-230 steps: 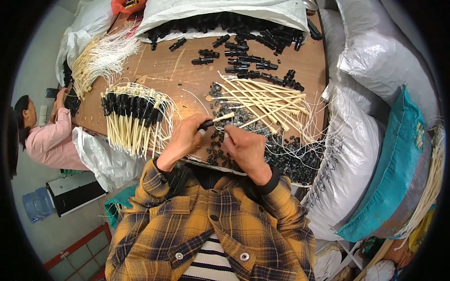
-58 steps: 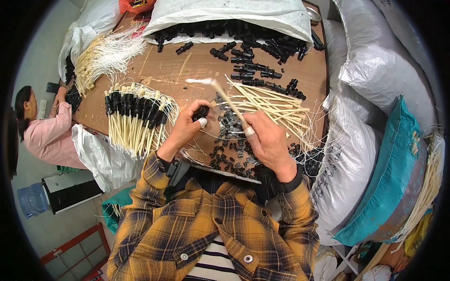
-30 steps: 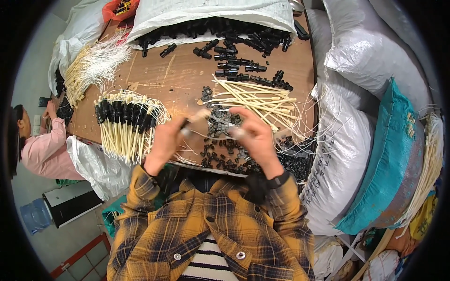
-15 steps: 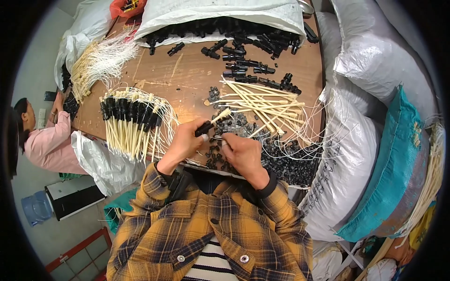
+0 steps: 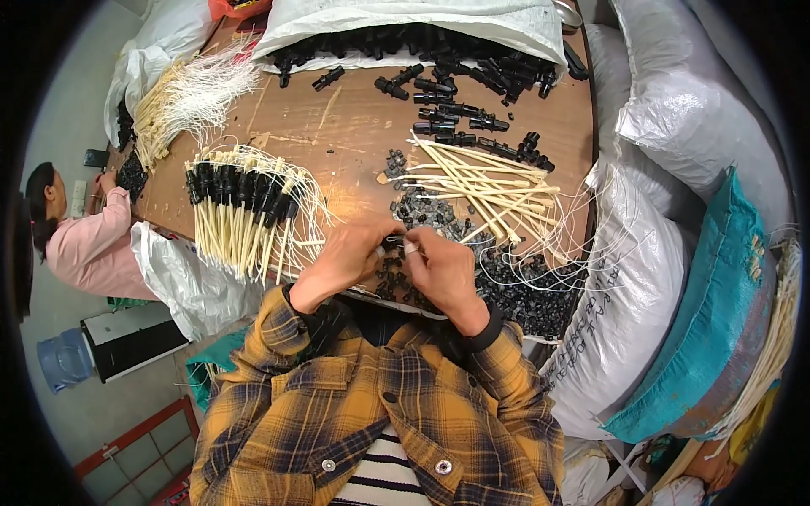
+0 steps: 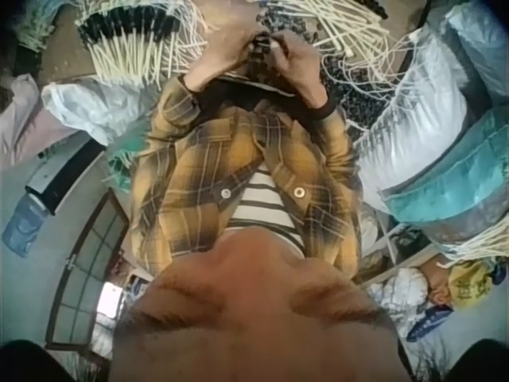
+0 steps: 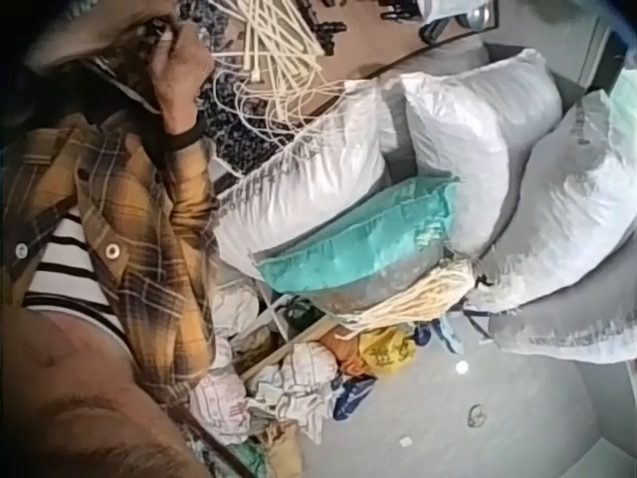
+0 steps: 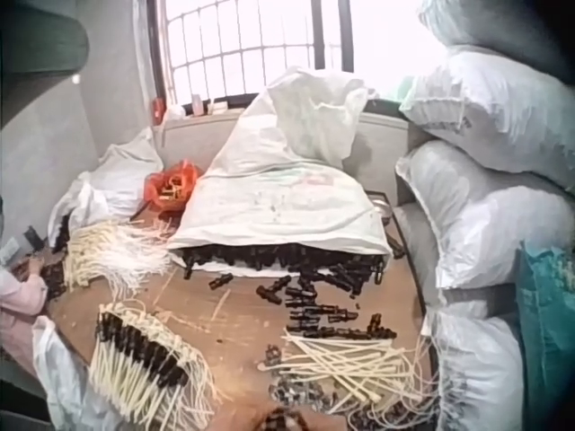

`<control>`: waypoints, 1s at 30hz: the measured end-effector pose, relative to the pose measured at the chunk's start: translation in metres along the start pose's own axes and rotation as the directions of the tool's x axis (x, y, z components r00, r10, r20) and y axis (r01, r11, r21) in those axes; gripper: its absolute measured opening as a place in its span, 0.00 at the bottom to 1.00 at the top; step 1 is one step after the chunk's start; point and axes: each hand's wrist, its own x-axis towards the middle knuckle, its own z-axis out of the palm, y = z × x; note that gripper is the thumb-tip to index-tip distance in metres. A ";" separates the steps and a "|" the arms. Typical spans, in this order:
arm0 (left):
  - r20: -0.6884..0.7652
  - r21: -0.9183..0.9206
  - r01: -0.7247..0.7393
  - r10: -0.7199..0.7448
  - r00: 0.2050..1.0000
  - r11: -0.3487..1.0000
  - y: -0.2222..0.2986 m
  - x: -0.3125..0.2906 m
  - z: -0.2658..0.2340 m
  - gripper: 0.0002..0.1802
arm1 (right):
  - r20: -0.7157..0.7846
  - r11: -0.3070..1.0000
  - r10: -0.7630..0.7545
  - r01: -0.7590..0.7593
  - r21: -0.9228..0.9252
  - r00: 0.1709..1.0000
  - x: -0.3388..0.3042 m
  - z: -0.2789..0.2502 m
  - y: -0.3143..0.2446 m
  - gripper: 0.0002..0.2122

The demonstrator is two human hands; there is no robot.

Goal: The person picks up a black plastic connector and a white tube, fits the tube into the connector, and slides a small black ring over the tube to secure the connection. This process is repeated, with each assembled piece placed onto a growing pile on the table.

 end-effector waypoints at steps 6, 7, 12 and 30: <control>0.160 -0.471 0.193 -0.132 0.978 0.861 0.012 0.003 -0.010 0.25 | 0.121 0.986 -0.144 0.153 -0.063 0.982 -0.004 -0.004 -0.002 0.08; 0.159 -0.470 0.192 -0.132 0.979 0.862 0.006 0.003 -0.008 0.25 | 0.131 0.983 -0.133 0.148 -0.109 0.982 -0.004 -0.004 -0.003 0.08; -0.309 -0.266 -0.230 0.144 0.940 0.936 -0.001 -0.002 -0.005 0.14 | 0.051 0.976 -0.208 0.211 -0.061 0.977 -0.003 -0.001 -0.008 0.07; -0.264 -0.149 0.248 -0.280 0.923 0.957 -0.065 0.028 0.017 0.13 | -0.024 0.972 0.197 -0.192 0.132 0.980 -0.016 -0.004 0.022 0.07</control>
